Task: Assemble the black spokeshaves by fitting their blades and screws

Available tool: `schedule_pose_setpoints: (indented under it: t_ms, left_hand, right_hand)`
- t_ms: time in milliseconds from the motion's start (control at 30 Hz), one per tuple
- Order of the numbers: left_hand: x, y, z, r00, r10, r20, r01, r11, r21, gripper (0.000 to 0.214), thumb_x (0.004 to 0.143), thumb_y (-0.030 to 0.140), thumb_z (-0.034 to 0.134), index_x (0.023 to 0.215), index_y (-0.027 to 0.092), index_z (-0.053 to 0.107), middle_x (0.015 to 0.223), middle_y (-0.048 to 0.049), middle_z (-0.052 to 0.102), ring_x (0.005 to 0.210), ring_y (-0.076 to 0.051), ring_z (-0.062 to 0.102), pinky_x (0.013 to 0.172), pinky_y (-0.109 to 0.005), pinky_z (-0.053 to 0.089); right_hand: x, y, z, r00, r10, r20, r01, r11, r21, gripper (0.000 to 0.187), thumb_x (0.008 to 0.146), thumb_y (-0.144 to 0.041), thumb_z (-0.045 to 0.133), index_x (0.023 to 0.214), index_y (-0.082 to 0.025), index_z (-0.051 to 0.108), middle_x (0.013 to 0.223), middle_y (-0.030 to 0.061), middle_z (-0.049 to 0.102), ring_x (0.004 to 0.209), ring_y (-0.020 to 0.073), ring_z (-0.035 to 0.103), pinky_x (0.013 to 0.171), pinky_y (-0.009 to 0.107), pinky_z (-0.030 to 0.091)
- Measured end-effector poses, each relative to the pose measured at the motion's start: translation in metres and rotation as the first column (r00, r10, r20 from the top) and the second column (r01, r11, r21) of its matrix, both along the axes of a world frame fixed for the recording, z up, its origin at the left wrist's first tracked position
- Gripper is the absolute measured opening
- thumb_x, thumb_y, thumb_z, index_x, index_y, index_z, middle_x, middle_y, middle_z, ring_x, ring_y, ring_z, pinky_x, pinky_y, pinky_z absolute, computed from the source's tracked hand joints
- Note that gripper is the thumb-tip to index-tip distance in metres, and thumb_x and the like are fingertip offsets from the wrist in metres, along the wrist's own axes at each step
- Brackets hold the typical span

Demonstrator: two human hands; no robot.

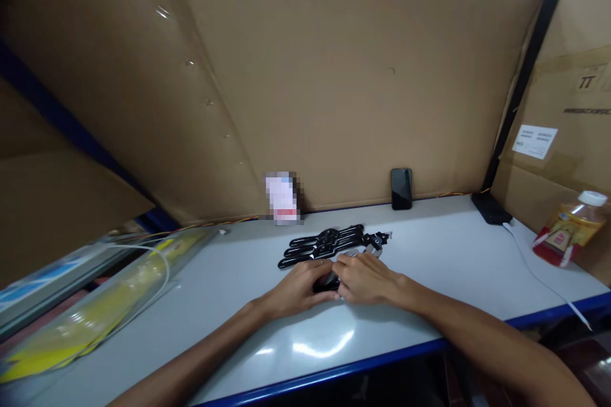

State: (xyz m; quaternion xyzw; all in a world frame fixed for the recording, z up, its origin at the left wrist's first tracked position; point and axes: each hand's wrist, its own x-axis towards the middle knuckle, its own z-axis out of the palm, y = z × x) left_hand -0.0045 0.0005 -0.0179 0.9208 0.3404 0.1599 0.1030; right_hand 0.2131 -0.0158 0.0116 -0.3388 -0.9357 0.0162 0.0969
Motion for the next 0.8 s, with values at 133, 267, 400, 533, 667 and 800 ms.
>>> schedule_pose_setpoints:
  t_ms: [133,267,400,533,667,800]
  left_hand:
    - [0.001,0.0011,-0.001,1.0,-0.004,-0.004,0.004,1.0,0.007,0.071,0.09,0.085,0.036,0.086,0.018,0.059,0.076,-0.0036,0.061,0.064,-0.018,0.052,0.059,-0.028,0.031]
    - [0.0019,0.0024,-0.002,1.0,-0.002,0.0,0.002,0.999,0.036,0.071,0.089,0.086,0.039,0.083,0.018,0.059,0.074,-0.0039,0.061,0.062,-0.018,0.052,0.058,-0.028,0.031]
    - [0.0029,0.0022,-0.0004,1.0,-0.019,0.01,0.019,0.999,0.045,0.069,0.088,0.084,0.043,0.085,0.018,0.061,0.076,-0.0044,0.063,0.064,-0.019,0.055,0.059,-0.028,0.033]
    - [0.003,0.0029,0.0007,0.999,-0.033,0.003,0.033,0.998,0.057,0.067,0.089,0.082,0.046,0.087,0.017,0.061,0.081,-0.0052,0.065,0.068,-0.02,0.059,0.06,-0.028,0.035]
    - [0.0028,0.0045,-0.0008,0.999,-0.045,0.017,0.044,0.997,0.071,0.064,0.09,0.08,0.048,0.087,0.017,0.061,0.081,-0.0056,0.065,0.068,-0.021,0.06,0.059,-0.029,0.036]
    - [0.0024,0.006,-0.0031,0.998,-0.045,0.031,0.042,0.995,0.086,0.061,0.09,0.078,0.051,0.086,0.018,0.061,0.079,-0.0045,0.064,0.066,-0.02,0.06,0.059,-0.029,0.036]
  right_hand:
    - [0.0011,0.0005,-0.0006,0.999,0.011,0.031,-0.012,1.0,0.019,0.019,0.092,-0.022,0.054,0.104,-0.013,0.065,0.105,0.0097,0.068,0.075,0.0191,0.061,0.066,0.032,0.04]
    - [0.0022,-0.0003,-0.0008,0.997,0.009,0.075,-0.012,0.999,0.034,0.018,0.092,-0.022,0.053,0.104,-0.012,0.063,0.106,0.0101,0.066,0.074,0.0183,0.059,0.063,0.031,0.037]
    - [0.0042,0.0007,-0.0033,0.995,0.017,0.097,-0.021,0.999,0.039,0.015,0.092,-0.018,0.053,0.103,-0.013,0.061,0.106,0.0092,0.065,0.072,0.0169,0.058,0.062,0.031,0.035]
    - [0.0062,0.0029,-0.0066,0.995,0.021,0.097,-0.026,0.998,0.051,0.013,0.093,-0.015,0.051,0.102,-0.014,0.06,0.105,0.0083,0.065,0.072,0.0163,0.057,0.061,0.031,0.034]
    - [0.0066,0.0028,-0.0063,0.995,0.018,0.093,-0.022,0.999,0.049,0.012,0.095,-0.014,0.049,0.102,-0.015,0.059,0.107,0.0086,0.064,0.072,0.016,0.057,0.062,0.031,0.035]
    - [0.0062,0.0022,-0.0033,0.995,0.014,0.099,-0.018,0.999,0.039,0.013,0.094,-0.011,0.051,0.103,-0.014,0.059,0.106,0.0084,0.064,0.073,0.0162,0.057,0.062,0.031,0.035]
